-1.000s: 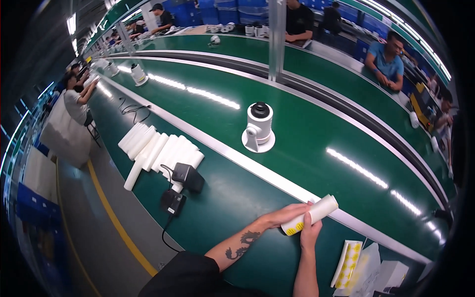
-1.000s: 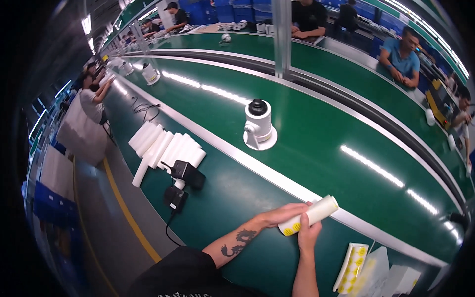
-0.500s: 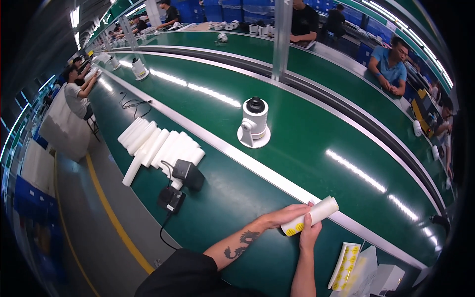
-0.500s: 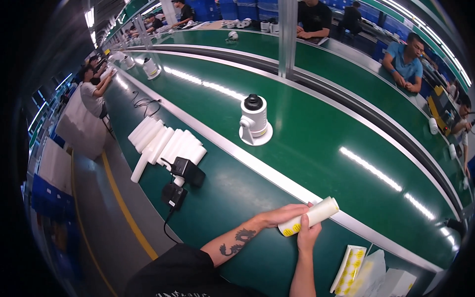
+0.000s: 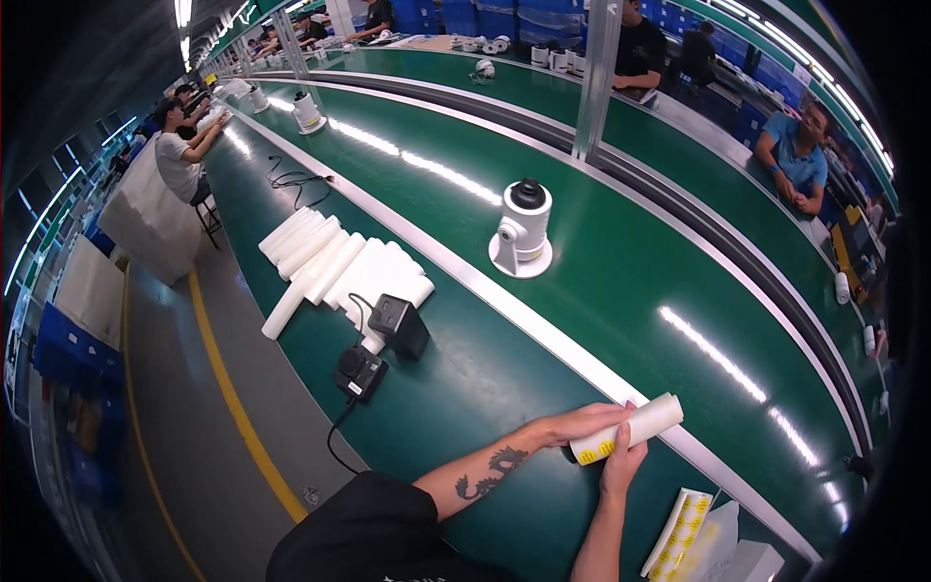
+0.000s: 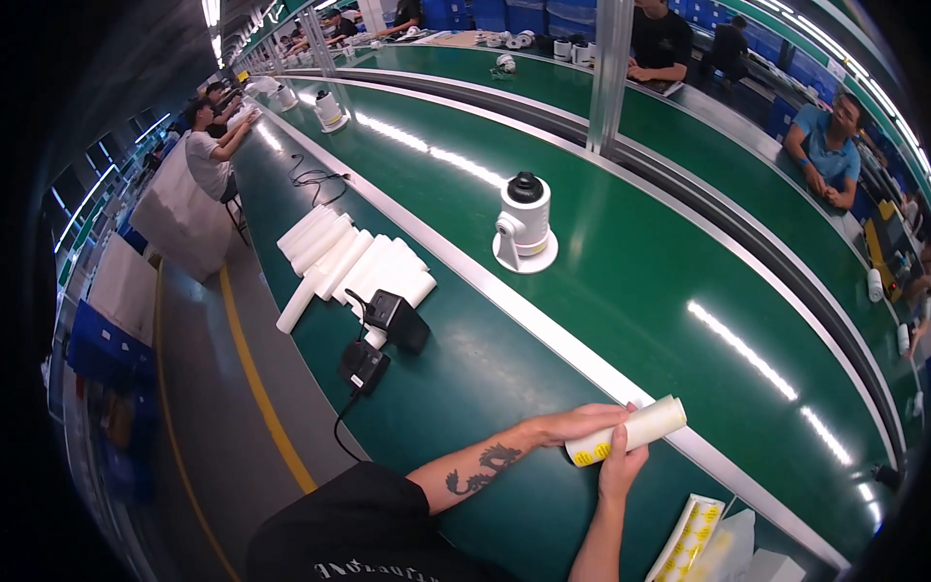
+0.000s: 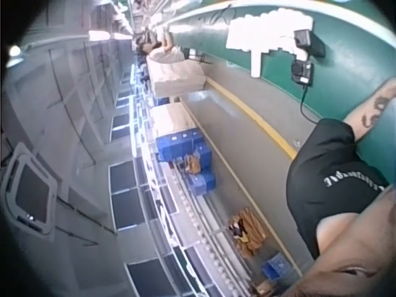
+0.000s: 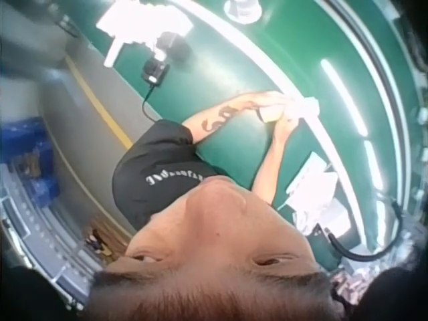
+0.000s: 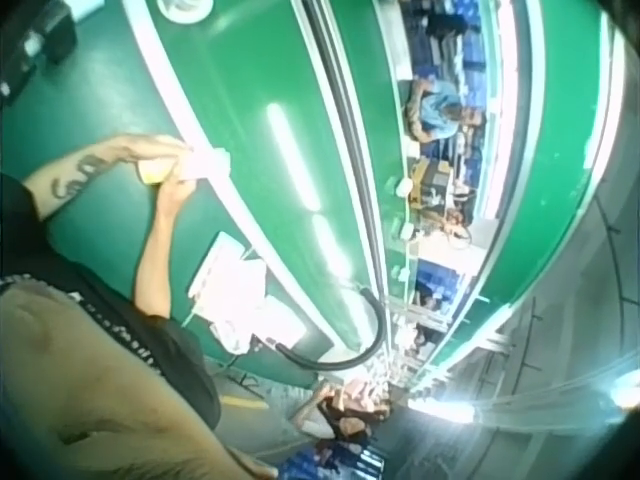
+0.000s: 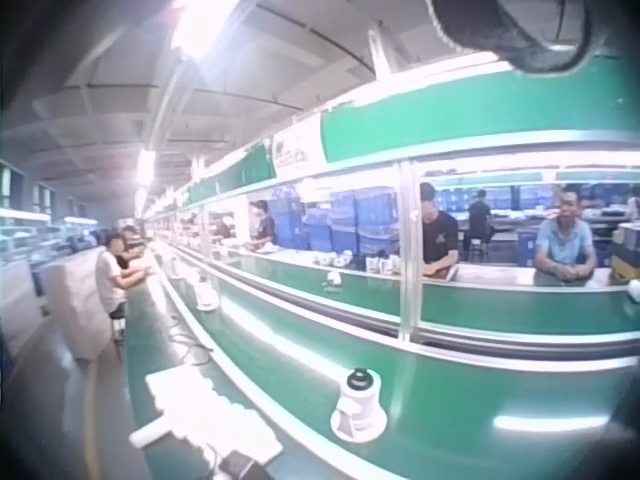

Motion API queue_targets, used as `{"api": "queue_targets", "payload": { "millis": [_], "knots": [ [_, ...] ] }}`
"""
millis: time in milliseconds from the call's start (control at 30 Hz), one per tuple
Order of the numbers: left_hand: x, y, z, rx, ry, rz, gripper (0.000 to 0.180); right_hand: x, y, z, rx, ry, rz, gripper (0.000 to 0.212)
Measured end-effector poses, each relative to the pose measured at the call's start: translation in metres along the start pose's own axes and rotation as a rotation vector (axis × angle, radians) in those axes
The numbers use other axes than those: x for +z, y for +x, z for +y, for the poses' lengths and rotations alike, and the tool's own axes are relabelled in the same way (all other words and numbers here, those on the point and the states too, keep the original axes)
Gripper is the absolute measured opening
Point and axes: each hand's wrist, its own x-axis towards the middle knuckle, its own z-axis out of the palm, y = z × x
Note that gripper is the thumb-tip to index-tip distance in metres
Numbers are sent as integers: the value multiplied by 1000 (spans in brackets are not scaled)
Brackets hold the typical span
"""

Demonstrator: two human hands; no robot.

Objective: The person applies yellow identification stickers to the bottom of white electronic devices on an assembly line by hand.

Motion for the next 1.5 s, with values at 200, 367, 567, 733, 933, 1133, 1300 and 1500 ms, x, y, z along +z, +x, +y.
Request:
{"api": "queue_targets", "payload": {
  "millis": [200,367,567,733,933,1133,1300,1500],
  "knots": [
    [-8,3,-8,-35,-13,30,43,1,1,-1,22,34,38,48],
    [-11,-2,-2,-20,111,115,37,6,0,0,45,108,-5,45],
    [-14,-1,-1,-52,97,151,35,6,3,10,56,150,-57,40],
    [0,3,6,-55,110,156,37,4,5,4,-32,170,-30,41],
    [1,0,6,-76,93,180,36,3,2,1,27,169,-82,43],
    [-6,1,0,-79,130,189,39,1,2,0,43,148,-94,42],
    [-5,2,2,-84,122,168,39,1,3,-1,36,140,-85,41],
    [5,1,7,-78,92,195,37,0,3,-2,30,132,-87,40]
  ]
}}
